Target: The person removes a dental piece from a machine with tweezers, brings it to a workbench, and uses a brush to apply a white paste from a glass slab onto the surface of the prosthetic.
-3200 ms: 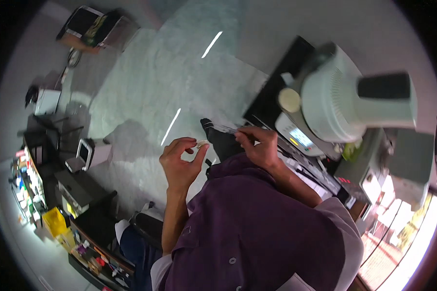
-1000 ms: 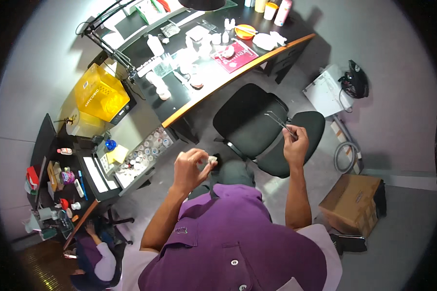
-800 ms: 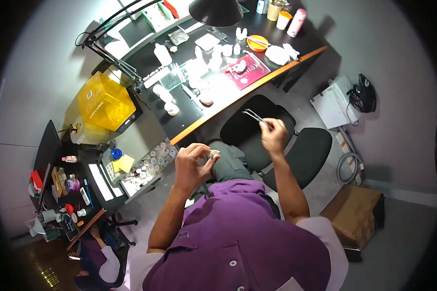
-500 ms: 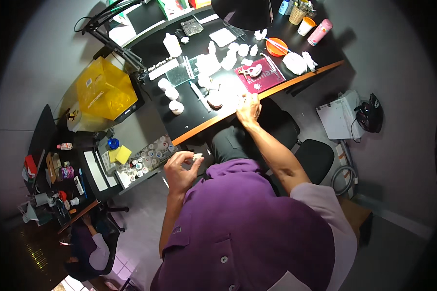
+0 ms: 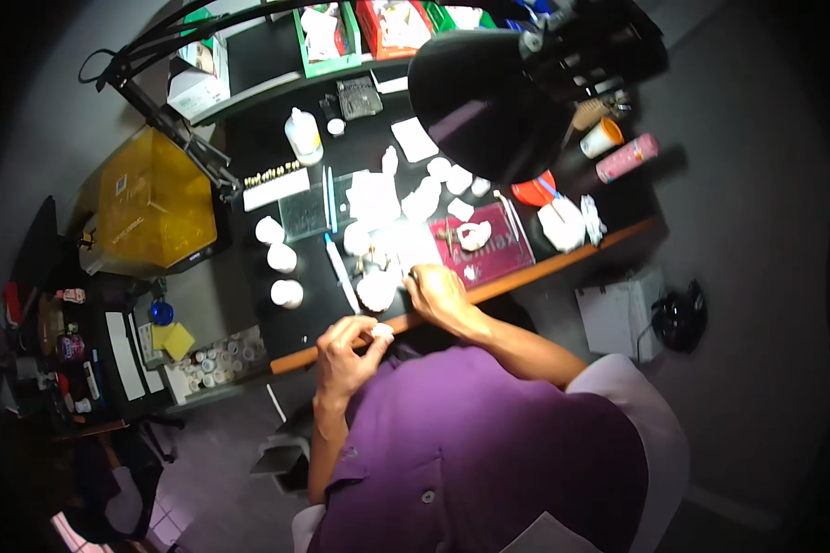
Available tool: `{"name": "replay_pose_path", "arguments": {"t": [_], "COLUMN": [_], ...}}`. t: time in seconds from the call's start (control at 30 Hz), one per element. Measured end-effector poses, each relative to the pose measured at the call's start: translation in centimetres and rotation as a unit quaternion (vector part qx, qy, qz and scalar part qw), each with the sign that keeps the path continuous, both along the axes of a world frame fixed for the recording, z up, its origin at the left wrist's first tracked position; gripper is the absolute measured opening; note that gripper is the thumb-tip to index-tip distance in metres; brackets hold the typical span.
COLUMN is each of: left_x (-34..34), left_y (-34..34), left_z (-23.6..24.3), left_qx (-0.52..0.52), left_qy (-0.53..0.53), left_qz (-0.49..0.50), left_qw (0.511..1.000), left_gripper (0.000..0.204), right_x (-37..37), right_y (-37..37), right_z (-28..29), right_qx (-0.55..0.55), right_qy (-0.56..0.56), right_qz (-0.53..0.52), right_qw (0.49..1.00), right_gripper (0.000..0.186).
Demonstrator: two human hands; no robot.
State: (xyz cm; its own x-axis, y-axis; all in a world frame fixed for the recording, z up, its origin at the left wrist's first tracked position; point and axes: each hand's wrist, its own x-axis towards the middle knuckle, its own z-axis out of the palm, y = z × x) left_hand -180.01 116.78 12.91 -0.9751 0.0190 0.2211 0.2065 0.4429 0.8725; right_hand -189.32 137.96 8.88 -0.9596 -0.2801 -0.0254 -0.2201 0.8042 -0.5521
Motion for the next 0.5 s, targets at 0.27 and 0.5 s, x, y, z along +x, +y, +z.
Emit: {"name": "replay_pose_path", "arguments": {"t": [0.27, 0.5], "left_x": [-0.7, 1.0], "left_y": [6.4, 10.7], "left_z": [-1.9, -5.1], "left_qx": [-0.044, -0.129], "left_qy": [0.068, 0.126], "left_qz": [0.008, 0.095], "left_qw": [0.997, 0.979], "left_gripper": [0.029, 0.03], "right_x": [-6.0, -6.9], "right_y": [12.6, 23.4], "right_z": [8.2, 9.7], "right_qx": [-0.137, -0.042], "right_qy": [-0.019, 0.227], "right_qz": [0.268, 0.076], "right_qw": [0.953, 0.97], "right_gripper": [0.019, 0.015]}}
